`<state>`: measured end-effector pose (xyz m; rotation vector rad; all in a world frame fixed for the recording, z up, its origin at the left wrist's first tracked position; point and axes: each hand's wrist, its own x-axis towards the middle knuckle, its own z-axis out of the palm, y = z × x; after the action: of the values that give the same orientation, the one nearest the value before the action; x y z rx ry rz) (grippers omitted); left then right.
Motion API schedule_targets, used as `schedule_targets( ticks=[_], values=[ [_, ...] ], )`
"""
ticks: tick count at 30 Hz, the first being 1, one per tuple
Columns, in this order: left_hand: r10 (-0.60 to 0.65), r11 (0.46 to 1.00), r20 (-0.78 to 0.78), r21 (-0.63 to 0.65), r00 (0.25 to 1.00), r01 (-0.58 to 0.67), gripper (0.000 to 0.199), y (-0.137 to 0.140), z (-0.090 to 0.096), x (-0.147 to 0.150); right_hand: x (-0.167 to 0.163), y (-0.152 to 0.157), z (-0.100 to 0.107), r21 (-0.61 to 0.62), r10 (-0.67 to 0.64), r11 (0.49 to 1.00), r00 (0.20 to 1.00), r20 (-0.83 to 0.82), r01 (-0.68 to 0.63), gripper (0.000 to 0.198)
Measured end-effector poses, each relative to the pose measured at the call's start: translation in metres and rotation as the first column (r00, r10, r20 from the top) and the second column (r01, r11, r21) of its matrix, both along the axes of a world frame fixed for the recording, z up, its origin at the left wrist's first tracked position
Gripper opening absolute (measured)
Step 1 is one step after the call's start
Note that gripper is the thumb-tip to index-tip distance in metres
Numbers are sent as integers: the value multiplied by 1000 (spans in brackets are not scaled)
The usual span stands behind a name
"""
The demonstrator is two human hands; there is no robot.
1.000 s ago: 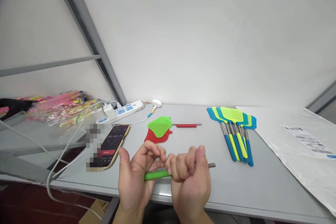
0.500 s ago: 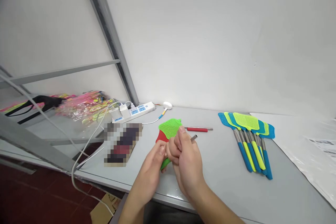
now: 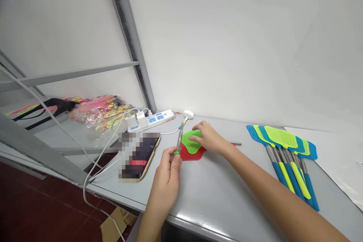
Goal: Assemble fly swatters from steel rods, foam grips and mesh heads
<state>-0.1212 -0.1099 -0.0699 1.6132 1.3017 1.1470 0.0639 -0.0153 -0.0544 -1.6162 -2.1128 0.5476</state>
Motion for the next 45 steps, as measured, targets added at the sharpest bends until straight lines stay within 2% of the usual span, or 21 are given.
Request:
schedule_targets(
  ticks=[5,9,13,16,18,20,21,23,24,25,26,28,29,30,31,32,35,36,40,43,45],
  values=[
    [-129,992,-328,-48,936,120,22,8,-6,-1,0,49,-6,-67,50,997,977,205,-37,72],
    [-144,990,-416,-46,898,137,21,8,-7,1,-7,66,-2,-144,107,987,961,257,-71,77],
    [-159,987,-483,-50,861,154,19,8,-10,2,-8,68,13,-186,125,979,962,244,-80,69],
    [-185,981,-511,-49,839,187,18,8,-13,3,-2,52,37,-164,102,984,974,203,-69,49],
    [-205,977,-494,-50,845,208,18,7,-12,3,7,27,56,-107,47,994,985,164,-29,32],
    [-228,972,-443,-50,867,230,19,5,-10,5,19,-9,72,-18,-61,998,991,118,63,32],
    [-238,969,-410,-47,880,241,20,3,-9,7,26,-30,77,74,-169,983,985,19,168,31],
    [-265,962,-354,-40,897,268,22,-3,-8,14,40,-72,80,226,-377,871,888,-262,436,29],
    [-282,957,-334,-36,900,287,24,-6,-8,18,46,-93,78,232,-444,775,768,-463,588,27],
    [-302,951,-318,-33,899,307,26,-10,-9,24,52,-111,73,168,-452,689,599,-661,705,24],
    [-328,942,-307,-34,894,334,27,-14,-10,30,56,-127,67,67,-419,603,387,-822,795,23],
    [-377,923,-292,-38,879,383,29,-22,-14,42,61,-152,51,-200,-321,543,-19,-947,816,24],
    [-395,915,-293,-38,871,403,30,-25,-16,48,62,-160,43,-300,-279,527,-172,-945,795,22],
    [-409,908,-302,-35,861,419,31,-28,-18,53,61,-165,35,-364,-240,518,-278,-930,774,18],
    [-418,901,-320,-30,850,432,31,-30,-19,57,59,-168,27,-394,-215,540,-331,-919,744,15],
    [-423,896,-341,-21,839,443,31,-31,-20,60,56,-170,20,-399,-193,566,-354,-915,722,16],
    [-421,885,-402,15,813,466,30,-32,-18,65,47,-171,1,-308,-92,644,-329,-940,700,16],
    [-423,878,-422,26,802,477,30,-31,-17,65,44,-172,-5,-280,-70,641,-309,-948,714,16],
    [-450,824,-544,54,708,565,28,-25,-19,66,37,-187,-25,-309,-204,603,-231,-951,736,37],
    [-414,813,-603,92,682,575,27,-21,-25,66,40,-202,-32,-370,-372,542,-179,-911,754,45],
    [-382,810,-634,121,673,574,28,-19,-30,65,48,-209,-35,-403,-429,494,-187,-883,770,45]
  ],
)
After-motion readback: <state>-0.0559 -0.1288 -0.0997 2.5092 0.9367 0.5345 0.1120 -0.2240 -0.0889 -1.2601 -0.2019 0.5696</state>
